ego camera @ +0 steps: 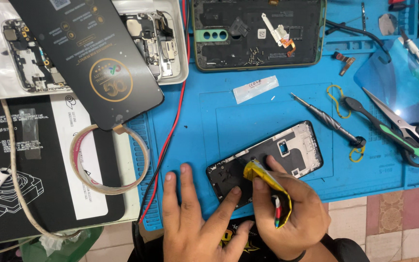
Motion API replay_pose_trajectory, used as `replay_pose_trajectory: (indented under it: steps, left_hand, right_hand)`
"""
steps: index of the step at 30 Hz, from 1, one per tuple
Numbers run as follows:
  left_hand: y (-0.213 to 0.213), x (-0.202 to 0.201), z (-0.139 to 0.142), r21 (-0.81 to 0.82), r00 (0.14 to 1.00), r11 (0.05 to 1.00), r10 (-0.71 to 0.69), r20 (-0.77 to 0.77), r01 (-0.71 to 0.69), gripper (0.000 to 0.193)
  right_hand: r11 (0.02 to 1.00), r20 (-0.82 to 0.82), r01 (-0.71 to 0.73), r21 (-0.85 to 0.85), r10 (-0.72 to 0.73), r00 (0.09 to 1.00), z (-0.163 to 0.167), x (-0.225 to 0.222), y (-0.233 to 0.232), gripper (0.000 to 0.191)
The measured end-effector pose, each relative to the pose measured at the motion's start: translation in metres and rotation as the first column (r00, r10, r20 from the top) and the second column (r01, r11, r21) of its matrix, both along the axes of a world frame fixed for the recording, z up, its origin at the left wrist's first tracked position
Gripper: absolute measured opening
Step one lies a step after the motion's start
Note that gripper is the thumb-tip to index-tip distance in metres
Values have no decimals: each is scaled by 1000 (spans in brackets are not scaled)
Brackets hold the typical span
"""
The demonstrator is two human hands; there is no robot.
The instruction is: The person cleans old adhesive residue from a phone frame using a yellow adhesive remover tool, scrapes the frame edges with a metal pry tool, presses a black adhesive film onto the frame, and then handles a replacement screen assembly by its flex cable.
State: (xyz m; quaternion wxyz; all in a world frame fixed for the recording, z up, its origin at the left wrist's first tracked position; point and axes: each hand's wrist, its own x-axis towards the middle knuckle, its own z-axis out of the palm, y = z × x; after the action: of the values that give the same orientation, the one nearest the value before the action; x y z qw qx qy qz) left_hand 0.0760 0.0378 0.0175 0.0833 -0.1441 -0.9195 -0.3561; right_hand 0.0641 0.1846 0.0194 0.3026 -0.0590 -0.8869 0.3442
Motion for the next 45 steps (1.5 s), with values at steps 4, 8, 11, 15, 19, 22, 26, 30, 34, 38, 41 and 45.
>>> replay_pose_trajectory:
  steps: [4, 8, 11, 15, 19, 22, 26, 30, 34, 38, 41, 45]
  left_hand:
    - [-1, 1, 1, -7, 1000, 1000, -3, 24, 3, 58]
    - [-1, 0, -2, -1, 1000, 1000, -7, -19, 7, 58]
    - [-1, 1, -2, -8, 1000, 1000, -10, -1, 10, 57]
    - [-1, 1, -1, -5, 1000, 1000, -4, 12, 4, 57]
    - [-2, 2, -1, 0, 1000, 1000, -10, 20, 10, 58]
    - [-2, 2, -2, 7, 1000, 1000, 0, 1, 0, 58]
    - [-2, 2, -3, 1, 1000, 1000, -2, 8, 2, 58]
    - [-2, 3, -2, -2, 999, 1000, -3, 36, 3, 59]
    - [-1, 4, -1, -1, 999, 1000, 6, 42, -6, 59]
    - [-2, 4, -2, -3, 999, 1000, -3, 36, 3, 59]
    - [-2, 4, -2, -8, 999, 1000, -8, 41, 8, 59]
    - [-2, 4, -3, -10, 999, 1000, -6, 34, 6, 59]
  right_hand:
    - [1000, -31, 2, -7, -2, 1000, -1, -1, 0, 27]
    - [1000, 1, 3, 20, -3, 1000, 0, 1, 1, 30]
    - [999, 6, 32, -10, -32, 999, -1, 1, 3, 28]
    - [997, 46, 76, -27, -75, 996, 0, 5, 3, 29]
    - [993, 61, 107, -47, -104, 993, -2, 6, 1, 29]
    - [995, 34, 69, -70, -66, 997, -1, 5, 2, 28]
    - [997, 52, 73, -36, -71, 996, 2, 3, 5, 28]
    - [996, 58, 88, -32, -86, 995, 4, 2, 5, 28]
    - [996, 62, 68, -59, -65, 996, 4, 3, 5, 28]
    - [993, 38, 79, -93, -75, 996, 4, 2, 7, 29]
    - [994, 54, 77, -75, -73, 996, 5, 2, 8, 29]
    - [994, 46, 60, -87, -56, 997, 5, 1, 8, 26]
